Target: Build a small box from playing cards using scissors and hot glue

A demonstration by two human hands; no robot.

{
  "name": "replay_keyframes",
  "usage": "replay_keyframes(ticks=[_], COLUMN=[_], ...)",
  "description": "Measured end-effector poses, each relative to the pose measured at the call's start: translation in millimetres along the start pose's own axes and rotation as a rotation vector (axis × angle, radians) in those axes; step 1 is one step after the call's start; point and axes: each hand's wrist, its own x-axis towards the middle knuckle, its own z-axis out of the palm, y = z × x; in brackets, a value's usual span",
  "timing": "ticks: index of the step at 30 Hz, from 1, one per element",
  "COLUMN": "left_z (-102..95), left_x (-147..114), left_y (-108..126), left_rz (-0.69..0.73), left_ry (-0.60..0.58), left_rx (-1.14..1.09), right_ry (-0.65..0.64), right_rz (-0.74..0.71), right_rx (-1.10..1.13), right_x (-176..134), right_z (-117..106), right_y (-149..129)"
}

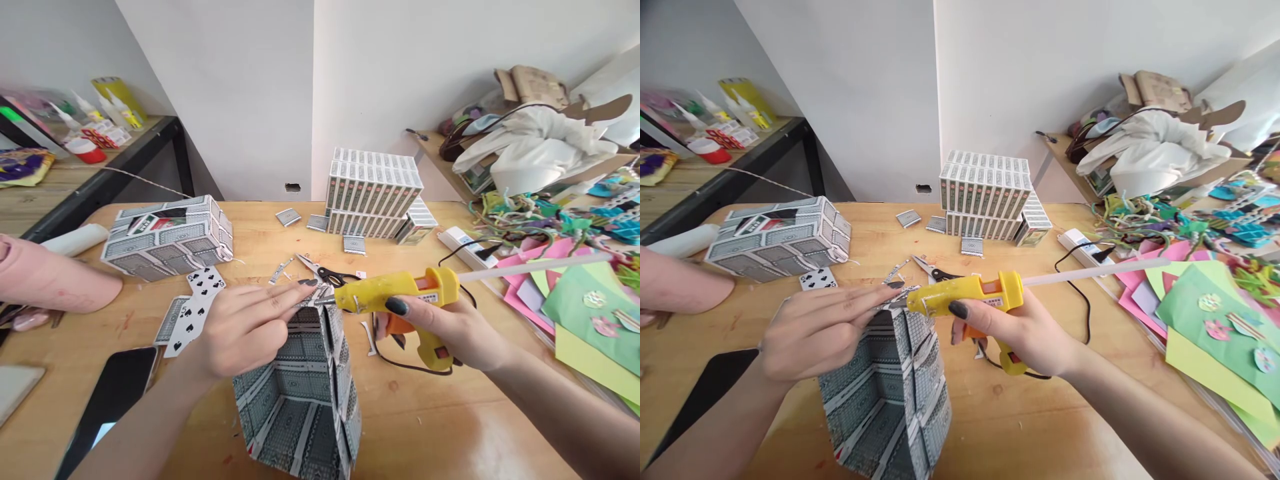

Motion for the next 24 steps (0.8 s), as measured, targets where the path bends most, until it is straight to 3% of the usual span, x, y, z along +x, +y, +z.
replay_keyframes(ticks=[11,20,24], left_z=[0.1,-0.2,-0.1], left_x=[2.7,3.0,2.8], left_y=[1.6,0.1,-0.7], left_rz=[-0.048,0.005,0.022], left_ry=[-0.005,0.004,-0.007], left_rx=[-0.011,-0.011,0.004], right_ry=[0.052,0.059,0.055], right_rz=[-0.076,0.029,-0.058], right_rx=[-0.080,-0.080,-0.120], right_x=[-2.4,-6.4,-2.9], right_z=[3.1,4.8,2.5], right_y=[5.2,6.7,2.7])
